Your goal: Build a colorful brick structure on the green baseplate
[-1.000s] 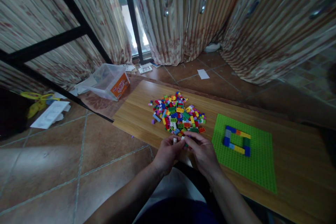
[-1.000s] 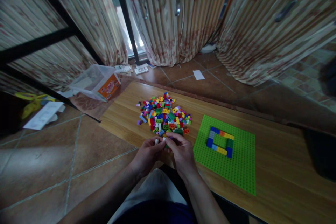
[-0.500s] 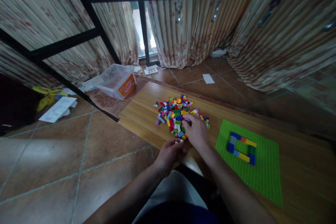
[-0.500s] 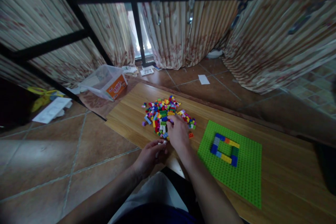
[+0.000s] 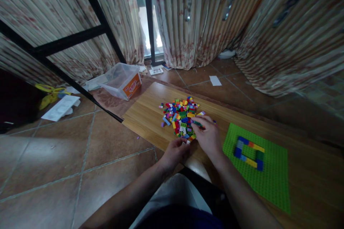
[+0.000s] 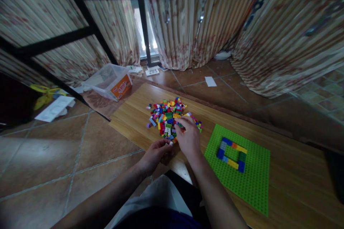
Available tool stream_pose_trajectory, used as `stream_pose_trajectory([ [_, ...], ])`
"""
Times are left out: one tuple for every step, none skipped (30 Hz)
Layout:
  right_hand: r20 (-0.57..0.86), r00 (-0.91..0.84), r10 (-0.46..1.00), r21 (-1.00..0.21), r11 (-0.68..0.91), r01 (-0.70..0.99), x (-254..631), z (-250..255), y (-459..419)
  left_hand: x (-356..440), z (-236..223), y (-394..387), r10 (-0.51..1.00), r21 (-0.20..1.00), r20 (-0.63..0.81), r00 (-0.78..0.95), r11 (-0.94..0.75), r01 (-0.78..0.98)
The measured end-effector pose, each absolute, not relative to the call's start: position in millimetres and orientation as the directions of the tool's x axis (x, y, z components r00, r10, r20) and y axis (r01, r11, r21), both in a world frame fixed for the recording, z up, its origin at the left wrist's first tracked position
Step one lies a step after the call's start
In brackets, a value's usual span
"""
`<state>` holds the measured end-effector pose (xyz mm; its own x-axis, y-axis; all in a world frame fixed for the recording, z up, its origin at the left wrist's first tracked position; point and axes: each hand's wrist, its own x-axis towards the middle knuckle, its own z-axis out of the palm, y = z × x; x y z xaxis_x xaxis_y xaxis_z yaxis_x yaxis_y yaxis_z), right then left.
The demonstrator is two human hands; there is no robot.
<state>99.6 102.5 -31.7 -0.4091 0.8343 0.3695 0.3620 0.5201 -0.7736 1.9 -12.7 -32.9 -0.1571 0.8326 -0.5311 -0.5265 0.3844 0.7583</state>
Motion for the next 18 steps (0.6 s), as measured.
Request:
stream_pose_trajectory([
  [0.374,-0.396,0.839,-0.777,0.516,0.36,101,-31,101,1,-34,-11,0.834,0.769,-0.526,-0.166,0.383,-0.513],
  [0.377,-0.383,0.843,-0.78,0.512,0.36,102,-29,100,0,-34,-9,0.836,0.781,-0.518,-0.18,0.377,-0.498],
  [0.377,-0.379,0.845,-0.779,0.511,0.364,101,-28,98,-1,-34,-7,0.84,0.794,-0.507,-0.195,0.367,-0.484],
  [0.373,-0.387,0.843,-0.774,0.513,0.371,99,-26,96,-2,-34,-6,0.844,0.807,-0.493,-0.21,0.354,-0.472],
  [0.367,-0.411,0.835,-0.76,0.523,0.384,96,-25,94,-3,-33,-5,0.85,0.818,-0.479,-0.219,0.342,-0.462],
  [0.358,-0.449,0.819,-0.738,0.543,0.401,92,-24,92,-5,-32,-6,0.856,0.826,-0.467,-0.223,0.333,-0.455],
  [0.347,-0.498,0.795,-0.706,0.57,0.419,86,-22,91,-6,-32,-7,0.862,0.831,-0.458,-0.218,0.328,-0.45],
  [0.333,-0.549,0.766,-0.669,0.603,0.435,80,-22,91,-8,-31,-9,0.866,0.833,-0.452,-0.212,0.324,-0.449],
  [0.317,-0.599,0.735,-0.629,0.635,0.447,74,-22,91,-9,-31,-12,0.869,0.833,-0.449,-0.208,0.323,-0.448],
  [0.299,-0.641,0.707,-0.592,0.664,0.457,68,-23,91,-11,-31,-15,0.869,0.833,-0.449,-0.208,0.323,-0.449],
  [0.28,-0.676,0.682,-0.558,0.688,0.463,63,-24,92,-13,-31,-18,0.867,0.832,-0.451,-0.213,0.322,-0.451],
  [0.264,-0.701,0.662,-0.531,0.707,0.467,59,-27,94,-15,-32,-21,0.861,0.829,-0.457,-0.223,0.322,-0.457],
  [0.252,-0.719,0.647,-0.509,0.721,0.47,56,-30,95,-17,-32,-24,0.852,0.823,-0.469,-0.232,0.326,-0.465],
  [0.245,-0.731,0.637,-0.494,0.731,0.471,54,-33,97,-20,-33,-27,0.842,0.816,-0.484,-0.24,0.334,-0.471],
  [0.243,-0.739,0.629,-0.486,0.738,0.469,53,-35,98,-22,-34,-29,0.832,0.809,-0.497,-0.247,0.343,-0.477],
  [0.244,-0.742,0.625,-0.485,0.741,0.464,53,-37,99,-24,-34,-30,0.822,0.804,-0.508,-0.256,0.347,-0.482],
  [0.249,-0.741,0.624,-0.493,0.74,0.458,54,-39,100,-26,-34,-31,0.814,0.802,-0.515,-0.268,0.347,-0.487],
  [0.257,-0.735,0.628,-0.508,0.734,0.45,55,-39,100,-28,-34,-31,0.807,0.801,-0.518,-0.283,0.342,-0.491],
])
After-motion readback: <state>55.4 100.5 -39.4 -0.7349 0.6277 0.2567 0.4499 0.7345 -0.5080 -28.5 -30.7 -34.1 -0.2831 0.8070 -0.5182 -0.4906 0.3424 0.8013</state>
